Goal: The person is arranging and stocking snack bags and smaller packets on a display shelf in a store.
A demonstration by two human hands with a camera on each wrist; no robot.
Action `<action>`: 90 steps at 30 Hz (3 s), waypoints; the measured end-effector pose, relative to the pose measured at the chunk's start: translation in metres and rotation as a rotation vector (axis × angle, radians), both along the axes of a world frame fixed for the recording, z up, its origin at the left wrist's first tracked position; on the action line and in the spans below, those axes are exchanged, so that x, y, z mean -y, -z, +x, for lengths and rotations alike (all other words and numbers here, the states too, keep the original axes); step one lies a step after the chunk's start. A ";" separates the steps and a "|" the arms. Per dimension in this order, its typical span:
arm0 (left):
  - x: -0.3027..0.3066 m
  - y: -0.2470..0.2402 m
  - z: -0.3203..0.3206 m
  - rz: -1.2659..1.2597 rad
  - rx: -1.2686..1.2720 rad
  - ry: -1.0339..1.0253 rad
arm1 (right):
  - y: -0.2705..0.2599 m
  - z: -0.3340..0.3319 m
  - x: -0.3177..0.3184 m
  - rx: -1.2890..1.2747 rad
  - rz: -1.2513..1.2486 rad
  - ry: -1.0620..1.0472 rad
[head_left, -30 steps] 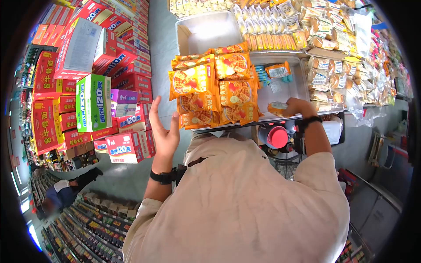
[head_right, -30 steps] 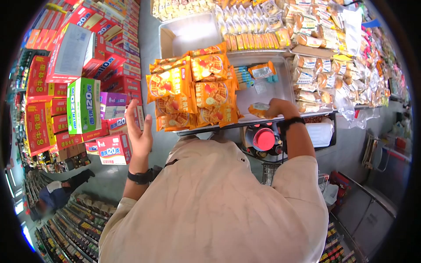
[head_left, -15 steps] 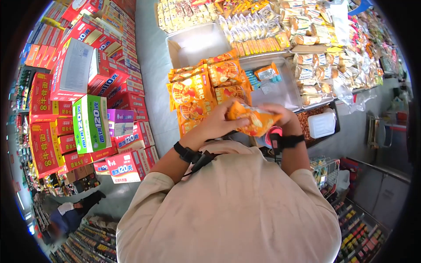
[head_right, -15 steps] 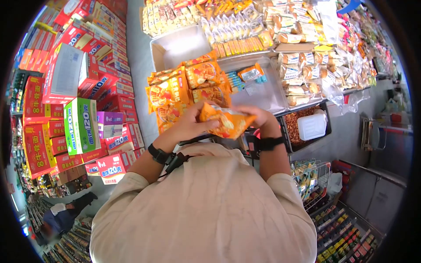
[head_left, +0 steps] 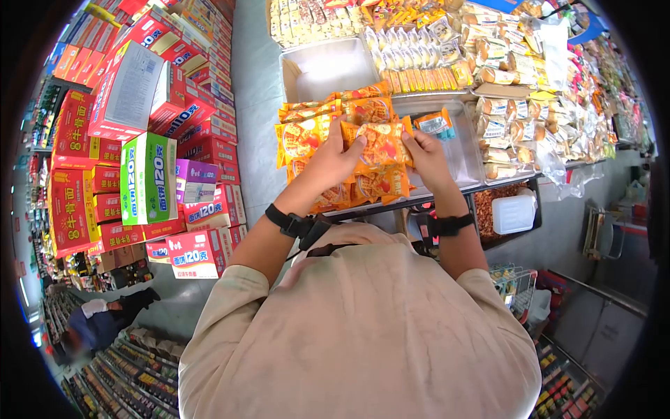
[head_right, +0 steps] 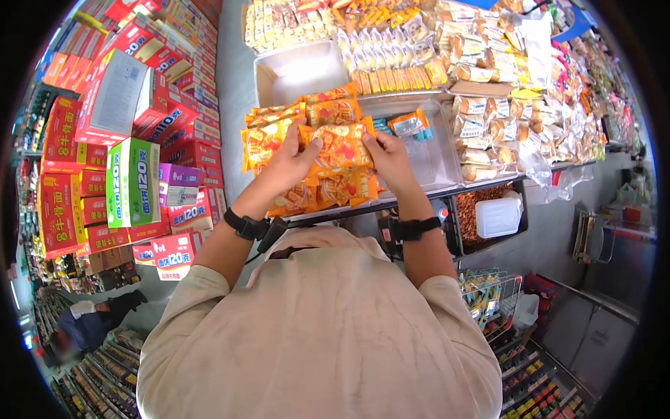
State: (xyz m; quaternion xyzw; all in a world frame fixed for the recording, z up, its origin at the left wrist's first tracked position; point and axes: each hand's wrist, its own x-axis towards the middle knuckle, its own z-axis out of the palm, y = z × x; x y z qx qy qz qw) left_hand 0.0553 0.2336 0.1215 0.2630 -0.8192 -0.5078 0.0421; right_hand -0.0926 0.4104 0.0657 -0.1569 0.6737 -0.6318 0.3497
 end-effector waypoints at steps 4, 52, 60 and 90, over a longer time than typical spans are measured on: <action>0.002 -0.030 -0.003 -0.461 0.111 0.021 | 0.007 -0.026 0.021 -0.210 0.016 -0.037; -0.006 -0.026 0.050 1.063 -0.190 -0.111 | -0.047 0.040 -0.068 -0.794 -0.149 0.227; 0.040 -0.025 0.026 0.635 -0.045 -0.062 | -0.049 0.115 0.011 -0.695 0.094 -0.037; 0.104 -0.004 0.103 0.641 0.281 0.672 | -0.041 0.151 0.001 0.258 0.063 -0.102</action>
